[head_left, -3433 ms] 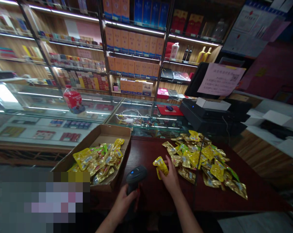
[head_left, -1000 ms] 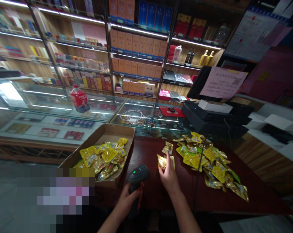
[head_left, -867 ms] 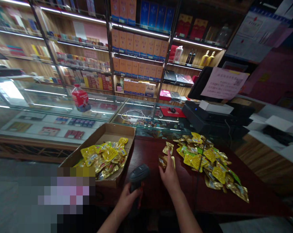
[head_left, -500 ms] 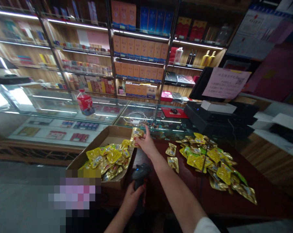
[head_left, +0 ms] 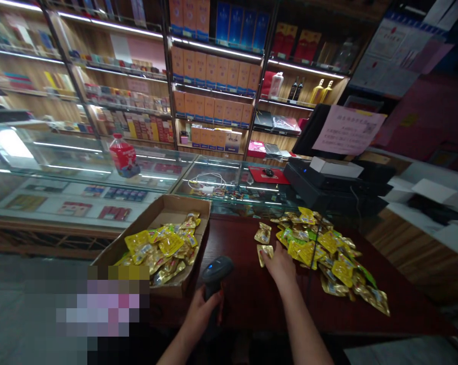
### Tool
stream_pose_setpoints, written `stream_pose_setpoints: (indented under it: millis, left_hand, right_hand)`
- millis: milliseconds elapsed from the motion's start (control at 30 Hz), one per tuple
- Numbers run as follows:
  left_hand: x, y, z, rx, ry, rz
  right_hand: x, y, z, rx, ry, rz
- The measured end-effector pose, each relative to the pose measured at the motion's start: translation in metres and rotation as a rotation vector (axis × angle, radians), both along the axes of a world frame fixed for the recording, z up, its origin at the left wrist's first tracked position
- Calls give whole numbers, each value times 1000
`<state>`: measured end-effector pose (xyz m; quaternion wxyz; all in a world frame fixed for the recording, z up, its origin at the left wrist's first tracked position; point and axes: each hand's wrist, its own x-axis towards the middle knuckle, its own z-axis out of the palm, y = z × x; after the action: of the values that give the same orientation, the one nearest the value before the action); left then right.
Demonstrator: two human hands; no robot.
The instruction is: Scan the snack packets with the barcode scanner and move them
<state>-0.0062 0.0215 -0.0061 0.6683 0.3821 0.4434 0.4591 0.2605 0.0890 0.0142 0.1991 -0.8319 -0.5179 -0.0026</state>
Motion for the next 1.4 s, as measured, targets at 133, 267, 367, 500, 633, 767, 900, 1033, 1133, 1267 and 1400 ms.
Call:
stream_pose_setpoints:
  millis: [133, 267, 367, 500, 633, 767, 900, 1033, 1133, 1267, 1400]
  left_hand:
    - [1, -1, -4, -27, 25, 25]
    - [0, -4, -3, -39, 41, 32]
    - [1, -6, 0, -30, 65, 25]
    - [1, -6, -1, -12, 81, 22]
    - [0, -4, -5, -15, 61, -9]
    - [0, -4, -6, -12, 50, -11]
    - [0, -5, -3, 0, 48, -32]
    - [1, -5, -2, -13, 61, -25]
    - [2, -3, -2, -31, 71, -10]
    - [4, -1, 0, -50, 78, -6]
    - [3, -2, 2, -40, 98, -16]
  right_hand:
    - [-11, -16, -28, 166, 199, 242]
    - [-31, -19, -45, 397, 418, 274]
    - [-37, -23, -47, 472, 456, 274]
    - [-37, -25, -43, 518, 449, 291]
    - [-37, -24, -42, 534, 438, 277]
    - [-36, -22, -47, 586, 408, 276]
    - [-35, -20, -51, 620, 381, 268]
    - [-34, -19, -52, 625, 373, 264]
    - [-34, -20, -52, 629, 361, 252]
    - [-34, -21, -53, 636, 335, 220]
    - [-35, -21, -53, 646, 316, 214]
